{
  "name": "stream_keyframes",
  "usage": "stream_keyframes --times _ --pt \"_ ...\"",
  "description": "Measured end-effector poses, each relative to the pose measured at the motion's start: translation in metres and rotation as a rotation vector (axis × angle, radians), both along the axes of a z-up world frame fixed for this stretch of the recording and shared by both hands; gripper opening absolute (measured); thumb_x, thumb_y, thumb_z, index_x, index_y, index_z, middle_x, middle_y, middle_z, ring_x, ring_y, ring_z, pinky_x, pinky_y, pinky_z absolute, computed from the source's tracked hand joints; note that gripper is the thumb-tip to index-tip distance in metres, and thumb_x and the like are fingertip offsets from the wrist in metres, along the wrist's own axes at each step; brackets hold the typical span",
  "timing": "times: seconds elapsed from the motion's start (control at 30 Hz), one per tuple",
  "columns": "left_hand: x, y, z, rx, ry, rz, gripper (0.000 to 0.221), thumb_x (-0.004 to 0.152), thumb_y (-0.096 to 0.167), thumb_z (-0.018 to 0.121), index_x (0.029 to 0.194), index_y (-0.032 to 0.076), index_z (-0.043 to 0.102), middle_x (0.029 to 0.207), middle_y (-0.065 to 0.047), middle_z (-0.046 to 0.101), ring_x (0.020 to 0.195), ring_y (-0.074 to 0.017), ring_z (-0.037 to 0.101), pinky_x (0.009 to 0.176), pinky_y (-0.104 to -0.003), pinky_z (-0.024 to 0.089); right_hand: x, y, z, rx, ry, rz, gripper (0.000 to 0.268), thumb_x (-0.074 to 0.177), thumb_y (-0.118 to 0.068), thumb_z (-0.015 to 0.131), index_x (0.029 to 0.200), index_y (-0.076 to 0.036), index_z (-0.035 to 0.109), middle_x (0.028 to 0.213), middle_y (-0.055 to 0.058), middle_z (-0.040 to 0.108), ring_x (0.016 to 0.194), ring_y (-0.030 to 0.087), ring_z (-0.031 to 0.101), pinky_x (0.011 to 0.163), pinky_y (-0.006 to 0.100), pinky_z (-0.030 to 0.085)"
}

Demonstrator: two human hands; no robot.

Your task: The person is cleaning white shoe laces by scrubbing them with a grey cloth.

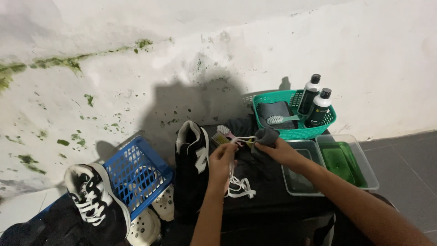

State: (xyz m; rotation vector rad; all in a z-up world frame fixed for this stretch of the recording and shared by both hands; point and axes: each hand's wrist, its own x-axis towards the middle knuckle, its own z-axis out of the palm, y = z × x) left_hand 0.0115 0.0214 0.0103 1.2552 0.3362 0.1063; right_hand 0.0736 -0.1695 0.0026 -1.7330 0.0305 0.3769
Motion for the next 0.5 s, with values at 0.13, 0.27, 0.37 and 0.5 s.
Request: stream_keyframes --times 0.13,0.27,0.37,0.5 --pt "0.011 0.01 -0.013 -0.014 -0.044 0.043 0.017 0.1 0.02 0.069 0.098 0.004 0.074 0.078 -0.005 0.057 0.075 -0.0128 0.052 0.064 -0.028 0.044 -0.012 0.004 0.017 -0.153 0.026 0.116 0.054 0.087 -0.023 0.08 0.133 -0.002 0.061 0.137 0.028 0.063 0.131 0.046 0.056 0.109 0.059 0.048" --pt "0.021 0.011 -0.034 0.005 -0.04 -0.002 0.017 0.102 0.019 0.065 0.097 0.004 0.071 0.071 -0.003 0.052 0.064 -0.0117 0.05 0.055 -0.024 0.04 -0.019 0.016 0.027 -0.29 0.133 0.269 0.077 0.086 -0.043 0.08 0.148 -0.009 0.05 0.148 0.023 0.055 0.139 0.042 0.049 0.113 0.057 0.045" --pt "0.025 0.009 -0.045 0.034 -0.019 -0.066 0.017 0.102 0.019 0.065 0.099 0.004 0.072 0.071 -0.006 0.057 0.058 -0.0128 0.051 0.051 -0.026 0.042 -0.015 0.014 0.009 -0.241 0.154 0.286 0.073 0.087 -0.039 0.08 0.146 -0.008 0.051 0.149 0.022 0.054 0.138 0.043 0.051 0.11 0.056 0.049" --pt "0.029 0.004 -0.06 0.065 0.016 -0.123 0.013 0.1 0.02 0.067 0.098 0.008 0.074 0.078 -0.01 0.067 0.059 -0.0167 0.063 0.049 -0.028 0.05 -0.013 0.01 -0.002 -0.216 0.171 0.311 0.068 0.088 -0.037 0.079 0.144 -0.007 0.053 0.151 0.02 0.053 0.137 0.04 0.052 0.107 0.052 0.053"
